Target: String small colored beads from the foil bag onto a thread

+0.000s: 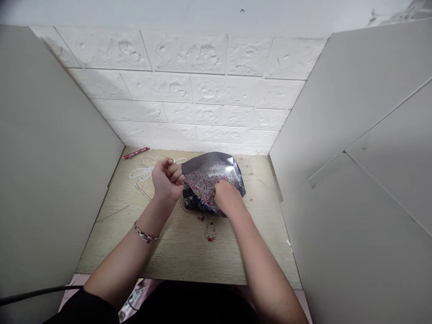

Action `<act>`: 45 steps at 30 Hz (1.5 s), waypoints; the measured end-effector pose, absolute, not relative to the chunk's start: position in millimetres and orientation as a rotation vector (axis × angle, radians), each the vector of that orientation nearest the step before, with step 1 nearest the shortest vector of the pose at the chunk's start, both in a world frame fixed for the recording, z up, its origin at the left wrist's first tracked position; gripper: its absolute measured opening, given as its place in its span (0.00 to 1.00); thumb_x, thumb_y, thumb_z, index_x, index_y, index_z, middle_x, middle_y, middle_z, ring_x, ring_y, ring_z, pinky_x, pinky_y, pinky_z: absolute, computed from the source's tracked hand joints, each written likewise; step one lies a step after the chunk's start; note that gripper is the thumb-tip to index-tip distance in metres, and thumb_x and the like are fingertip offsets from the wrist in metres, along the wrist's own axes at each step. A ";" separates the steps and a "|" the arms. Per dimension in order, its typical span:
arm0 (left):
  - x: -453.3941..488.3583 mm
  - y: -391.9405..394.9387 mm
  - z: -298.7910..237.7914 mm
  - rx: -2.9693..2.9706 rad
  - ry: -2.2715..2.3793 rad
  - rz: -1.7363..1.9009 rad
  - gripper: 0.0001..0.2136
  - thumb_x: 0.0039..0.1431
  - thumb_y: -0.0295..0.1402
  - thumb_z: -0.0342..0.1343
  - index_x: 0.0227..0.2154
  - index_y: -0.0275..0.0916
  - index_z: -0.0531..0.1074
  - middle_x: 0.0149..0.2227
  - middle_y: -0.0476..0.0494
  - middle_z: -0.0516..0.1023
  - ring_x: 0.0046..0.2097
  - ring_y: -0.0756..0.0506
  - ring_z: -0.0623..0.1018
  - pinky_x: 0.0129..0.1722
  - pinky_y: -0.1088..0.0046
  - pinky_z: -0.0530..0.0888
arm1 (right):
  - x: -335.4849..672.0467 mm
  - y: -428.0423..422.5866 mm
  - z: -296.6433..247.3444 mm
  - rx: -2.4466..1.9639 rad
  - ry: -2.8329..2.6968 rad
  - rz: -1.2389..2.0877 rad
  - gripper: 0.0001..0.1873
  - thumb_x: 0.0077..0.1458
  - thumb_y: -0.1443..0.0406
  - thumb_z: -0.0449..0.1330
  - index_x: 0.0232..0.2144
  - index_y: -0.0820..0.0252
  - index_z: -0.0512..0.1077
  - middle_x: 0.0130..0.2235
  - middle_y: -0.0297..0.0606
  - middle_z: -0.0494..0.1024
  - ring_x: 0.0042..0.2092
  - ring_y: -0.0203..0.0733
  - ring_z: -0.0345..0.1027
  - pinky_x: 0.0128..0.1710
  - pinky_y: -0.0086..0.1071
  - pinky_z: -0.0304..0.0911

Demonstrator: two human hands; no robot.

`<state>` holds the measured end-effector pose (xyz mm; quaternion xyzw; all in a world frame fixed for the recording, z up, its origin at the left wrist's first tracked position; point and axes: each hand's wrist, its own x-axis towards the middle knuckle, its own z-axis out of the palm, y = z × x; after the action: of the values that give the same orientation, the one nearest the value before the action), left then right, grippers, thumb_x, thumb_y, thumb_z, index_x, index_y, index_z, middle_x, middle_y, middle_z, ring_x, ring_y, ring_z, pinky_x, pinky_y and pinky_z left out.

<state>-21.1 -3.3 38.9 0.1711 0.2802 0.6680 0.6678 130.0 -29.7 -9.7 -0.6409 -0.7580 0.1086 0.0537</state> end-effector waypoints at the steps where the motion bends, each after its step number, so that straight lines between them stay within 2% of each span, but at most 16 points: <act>1: -20.3 -3.7 38.5 0.390 0.631 1.502 0.07 0.45 0.29 0.48 0.17 0.38 0.56 0.11 0.59 0.43 0.12 0.57 0.46 0.12 0.79 0.43 | 129.8 -28.6 -10.1 -1.941 -2.276 0.289 0.21 0.45 0.78 0.44 0.37 0.64 0.70 0.39 0.45 0.69 0.42 0.42 0.62 0.42 0.32 0.56; 4: -18.5 -4.6 37.9 0.402 0.626 1.480 0.07 0.45 0.28 0.48 0.18 0.38 0.56 0.11 0.59 0.43 0.12 0.57 0.46 0.11 0.80 0.43 | 129.3 -24.4 -14.1 -1.918 -2.219 0.174 0.26 0.46 0.78 0.43 0.48 0.64 0.62 0.47 0.45 0.65 0.48 0.43 0.58 0.45 0.32 0.55; 6: -18.1 -4.6 38.1 0.406 0.623 1.471 0.06 0.45 0.28 0.48 0.18 0.38 0.56 0.11 0.60 0.44 0.12 0.57 0.46 0.11 0.80 0.43 | 129.1 -21.3 -17.2 -1.925 -2.223 0.149 0.27 0.48 0.77 0.42 0.51 0.63 0.59 0.51 0.46 0.62 0.51 0.45 0.55 0.47 0.35 0.53; 12: -18.5 -4.8 39.5 0.405 0.624 1.462 0.06 0.45 0.28 0.47 0.18 0.37 0.56 0.11 0.59 0.43 0.12 0.57 0.46 0.11 0.80 0.43 | 128.3 -10.7 -21.9 -1.942 -2.157 0.164 0.21 0.47 0.77 0.42 0.40 0.63 0.67 0.46 0.44 0.65 0.47 0.43 0.57 0.47 0.33 0.53; 17: -17.1 -6.2 39.0 0.411 0.611 1.448 0.06 0.45 0.28 0.48 0.18 0.37 0.56 0.12 0.60 0.44 0.12 0.58 0.46 0.11 0.80 0.44 | 125.1 -3.8 -30.1 -1.977 -2.103 0.147 0.26 0.47 0.77 0.43 0.48 0.61 0.63 0.54 0.46 0.56 0.55 0.46 0.48 0.51 0.35 0.49; 20: -16.1 -6.3 37.9 0.405 0.607 1.434 0.07 0.45 0.28 0.49 0.18 0.37 0.56 0.12 0.60 0.44 0.12 0.58 0.46 0.11 0.80 0.43 | 123.1 -0.8 -35.2 -2.012 -2.103 0.218 0.25 0.49 0.75 0.43 0.49 0.60 0.63 0.55 0.45 0.55 0.56 0.48 0.47 0.51 0.37 0.50; 30: -14.4 -6.7 36.9 0.430 0.608 1.398 0.06 0.45 0.28 0.47 0.18 0.38 0.56 0.12 0.59 0.44 0.12 0.57 0.46 0.11 0.80 0.42 | 120.2 5.4 -38.7 -1.971 -2.071 0.224 0.21 0.53 0.68 0.41 0.47 0.62 0.65 0.51 0.46 0.60 0.53 0.47 0.51 0.51 0.37 0.48; 37: -14.8 -6.8 37.7 0.434 0.589 1.386 0.06 0.46 0.28 0.48 0.18 0.38 0.56 0.12 0.59 0.44 0.12 0.57 0.46 0.10 0.80 0.43 | 120.3 6.8 -41.5 -1.930 -2.058 0.233 0.20 0.56 0.64 0.41 0.47 0.58 0.65 0.50 0.45 0.61 0.52 0.45 0.51 0.51 0.36 0.48; 45: -14.1 -8.6 39.0 0.433 0.587 1.355 0.06 0.47 0.28 0.47 0.19 0.37 0.56 0.12 0.59 0.44 0.12 0.57 0.46 0.10 0.80 0.43 | 120.5 10.1 -45.2 -1.835 -2.011 0.261 0.17 0.55 0.64 0.45 0.42 0.59 0.69 0.43 0.43 0.66 0.45 0.40 0.58 0.49 0.31 0.51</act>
<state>-14.1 -8.6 39.0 0.1957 0.2656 0.6125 0.7184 120.5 10.1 -45.2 -0.6572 -0.7202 0.0934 0.2018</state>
